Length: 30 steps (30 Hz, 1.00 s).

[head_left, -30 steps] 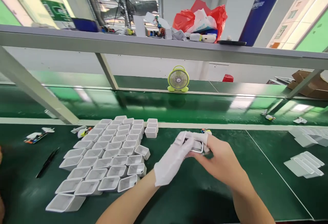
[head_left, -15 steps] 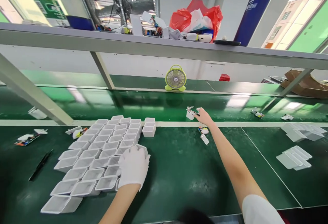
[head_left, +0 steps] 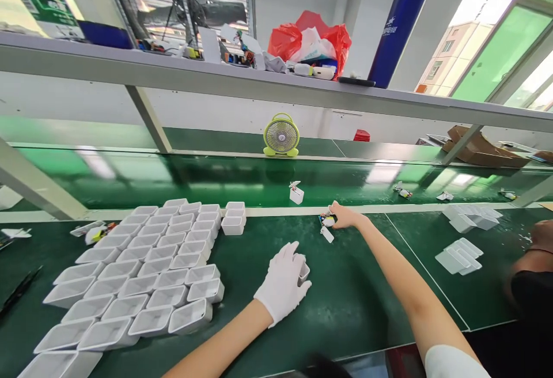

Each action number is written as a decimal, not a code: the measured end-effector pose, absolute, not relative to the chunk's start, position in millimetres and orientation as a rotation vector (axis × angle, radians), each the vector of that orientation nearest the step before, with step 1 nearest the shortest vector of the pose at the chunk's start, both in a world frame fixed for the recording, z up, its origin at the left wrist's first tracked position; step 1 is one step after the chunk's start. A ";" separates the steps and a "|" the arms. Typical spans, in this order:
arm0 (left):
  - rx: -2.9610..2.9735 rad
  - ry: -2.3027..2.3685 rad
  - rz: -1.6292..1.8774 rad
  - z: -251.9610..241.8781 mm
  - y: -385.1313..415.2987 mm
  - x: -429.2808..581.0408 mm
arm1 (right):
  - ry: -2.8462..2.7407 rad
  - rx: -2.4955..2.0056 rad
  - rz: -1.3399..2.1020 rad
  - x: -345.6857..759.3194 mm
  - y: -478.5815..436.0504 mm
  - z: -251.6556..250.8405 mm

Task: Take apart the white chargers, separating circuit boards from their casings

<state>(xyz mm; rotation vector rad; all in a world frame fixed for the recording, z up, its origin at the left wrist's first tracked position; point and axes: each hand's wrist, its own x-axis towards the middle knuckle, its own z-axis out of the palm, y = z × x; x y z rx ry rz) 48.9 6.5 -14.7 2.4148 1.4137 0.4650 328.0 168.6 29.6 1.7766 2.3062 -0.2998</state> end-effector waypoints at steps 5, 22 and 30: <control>2.288 1.420 0.537 -35.4 14.0 45.5 | 2.292 1.846 -0.197 330.9 142.6 30.2; 2.117 1.332 0.595 -42.6 14.5 43.9 | 2.254 1.762 -0.152 323.7 123.3 42.3; 1.819 1.446 0.688 -41.3 14.8 48.9 | 2.249 1.814 -0.219 322.6 50.1 69.6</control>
